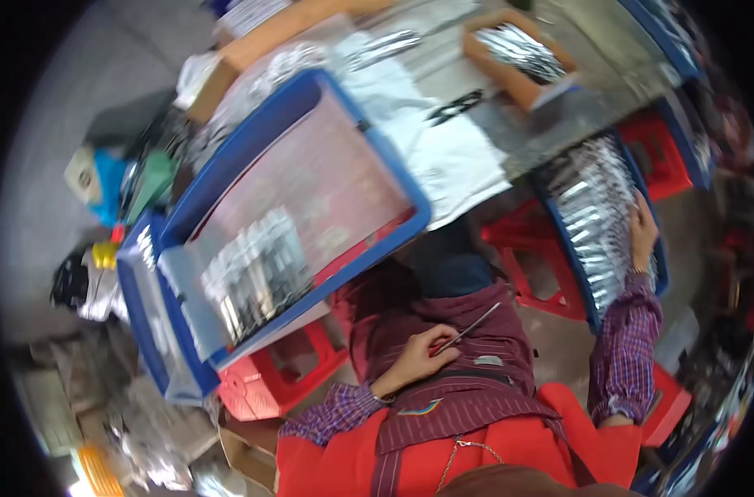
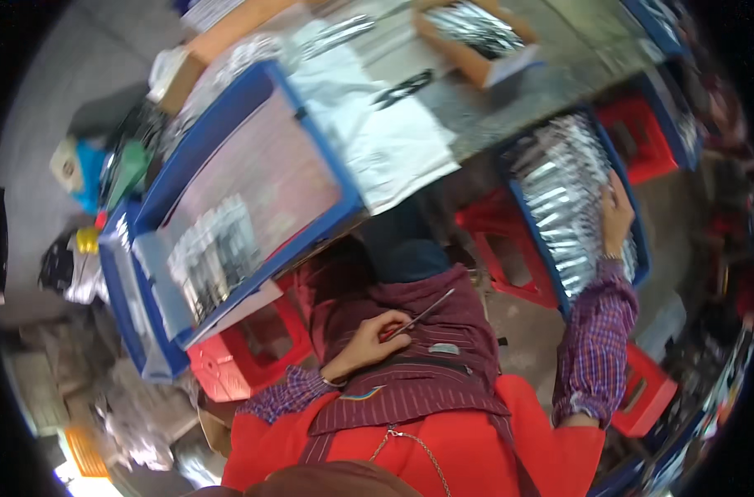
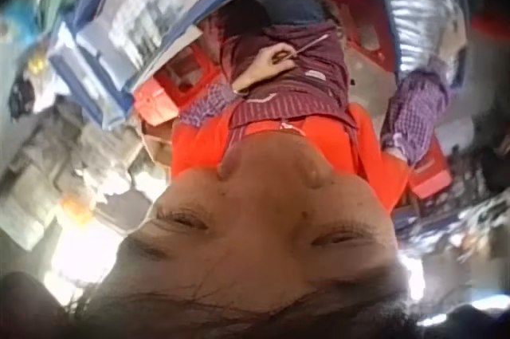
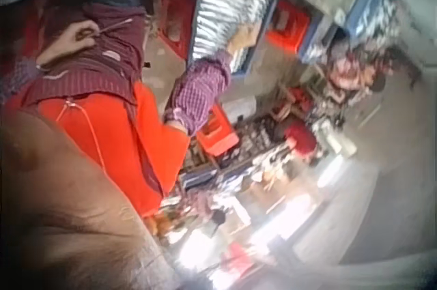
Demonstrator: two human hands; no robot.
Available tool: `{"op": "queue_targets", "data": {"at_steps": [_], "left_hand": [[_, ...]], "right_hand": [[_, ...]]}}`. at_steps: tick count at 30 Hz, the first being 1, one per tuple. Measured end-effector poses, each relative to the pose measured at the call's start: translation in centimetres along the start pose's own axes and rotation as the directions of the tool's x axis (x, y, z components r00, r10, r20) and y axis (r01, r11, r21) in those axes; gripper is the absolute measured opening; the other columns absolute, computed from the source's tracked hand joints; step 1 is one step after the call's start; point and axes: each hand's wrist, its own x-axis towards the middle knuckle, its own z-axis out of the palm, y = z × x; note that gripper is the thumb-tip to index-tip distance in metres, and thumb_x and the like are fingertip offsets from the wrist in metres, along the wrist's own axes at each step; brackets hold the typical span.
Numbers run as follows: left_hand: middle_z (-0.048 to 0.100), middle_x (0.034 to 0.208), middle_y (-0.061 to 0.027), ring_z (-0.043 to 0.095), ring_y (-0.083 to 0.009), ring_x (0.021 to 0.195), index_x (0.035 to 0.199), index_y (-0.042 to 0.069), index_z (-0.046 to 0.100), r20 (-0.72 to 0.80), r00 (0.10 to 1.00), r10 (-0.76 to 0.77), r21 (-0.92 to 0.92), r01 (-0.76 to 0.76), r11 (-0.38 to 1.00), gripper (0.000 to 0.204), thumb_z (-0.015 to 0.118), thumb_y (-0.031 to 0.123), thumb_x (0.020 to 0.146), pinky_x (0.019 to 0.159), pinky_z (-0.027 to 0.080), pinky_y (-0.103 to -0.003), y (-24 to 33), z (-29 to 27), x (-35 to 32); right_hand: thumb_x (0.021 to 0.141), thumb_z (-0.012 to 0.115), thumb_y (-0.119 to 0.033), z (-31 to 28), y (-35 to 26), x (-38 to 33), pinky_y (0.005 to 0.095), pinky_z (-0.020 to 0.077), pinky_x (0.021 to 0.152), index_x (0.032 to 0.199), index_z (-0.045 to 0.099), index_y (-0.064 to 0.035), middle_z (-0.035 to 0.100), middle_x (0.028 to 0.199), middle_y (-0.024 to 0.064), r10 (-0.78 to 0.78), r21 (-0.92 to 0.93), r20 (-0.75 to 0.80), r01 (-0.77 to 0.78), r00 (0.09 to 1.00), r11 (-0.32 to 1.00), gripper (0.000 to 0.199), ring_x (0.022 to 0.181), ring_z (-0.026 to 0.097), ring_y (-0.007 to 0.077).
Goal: Inspects and organizes small medical tube components by inserting a metal rod and arranging them in a tray.
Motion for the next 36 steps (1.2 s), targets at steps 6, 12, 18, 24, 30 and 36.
{"op": "queue_targets", "data": {"at_steps": [6,12,18,24,30,36], "left_hand": [[0.055,0.082,-0.0001,0.053,-0.0049,0.08,0.093,0.004,0.051,-0.125,0.989,0.077,-0.171,-0.098,0.98,0.019,0.064,0.014,0.084,0.072,0.044,-0.024,0.9,0.8,0.2],[0.053,0.076,-0.0005,0.054,-0.008,0.066,0.089,0.003,0.049,-0.215,0.973,0.086,-0.447,-0.177,0.877,0.014,0.058,0.013,0.088,0.061,0.044,-0.023,0.5,0.9,-1.7],[0.059,0.081,-0.0027,0.055,-0.0081,0.068,0.096,0.001,0.056,-0.186,0.979,0.083,-0.389,-0.151,0.909,0.014,0.058,0.012,0.088,0.062,0.045,-0.023,-1.3,0.2,-2.4],[0.057,0.07,0.0015,0.047,-0.0015,0.057,0.094,0.003,0.056,-0.188,0.969,-0.161,-0.614,0.012,0.789,0.01,0.058,0.01,0.088,0.05,0.037,-0.018,-1.8,0.8,-4.7],[0.058,0.068,0.0015,0.045,-0.0013,0.052,0.094,0.003,0.055,-0.16,0.986,-0.048,-0.508,-0.04,0.86,0.012,0.059,0.012,0.088,0.046,0.034,-0.017,-2.0,0.9,-3.4],[0.058,0.068,0.0011,0.044,-0.0012,0.051,0.093,0.003,0.055,-0.146,0.988,-0.057,-0.508,-0.026,0.861,0.012,0.059,0.013,0.088,0.046,0.033,-0.017,-2.2,1.2,-3.4]], "right_hand": [[0.098,0.042,-0.019,-1.8,-1.1,-2.9,0.032,0.0401,0.097,0.116,0.058,0.0046,0.06,0.115,0.0136,0.168,0.295,0.14,-0.203,0.976,0.934,0.034,0.108,0.056,0.0213],[0.097,0.046,-0.021,4.1,-20.2,-7.3,0.0293,0.0486,0.079,0.1,0.058,0.0012,0.059,0.097,0.0088,-0.012,0.529,0.422,-0.236,0.907,0.815,0.025,0.088,0.058,0.0155],[0.092,0.054,-0.016,4.6,-39.9,-8.6,0.0363,0.0528,0.065,0.085,0.056,-0.0013,0.057,0.083,0.0141,-0.684,0.922,0.384,-0.291,0.62,0.255,0.016,0.073,0.059,0.0238],[0.086,0.058,-0.009,3.8,-49.2,-10.3,0.038,0.053,0.06,0.081,0.062,0.0015,0.063,0.079,0.0195,-0.754,0.807,-0.021,-0.435,0.657,-0.401,0.012,0.069,0.063,0.0308],[0.086,0.058,-0.011,1.7,-47.1,-10.8,0.0376,0.0522,0.061,0.085,0.06,0.0009,0.063,0.081,0.0182,-0.739,0.875,-0.081,-0.306,0.669,-0.374,0.012,0.071,0.062,0.0293],[0.087,0.057,-0.013,1.0,-45.9,-11.0,0.0372,0.0514,0.063,0.09,0.059,0.0003,0.063,0.083,0.0169,-0.732,0.898,-0.082,-0.269,0.676,-0.349,0.014,0.073,0.061,0.0278]]}}
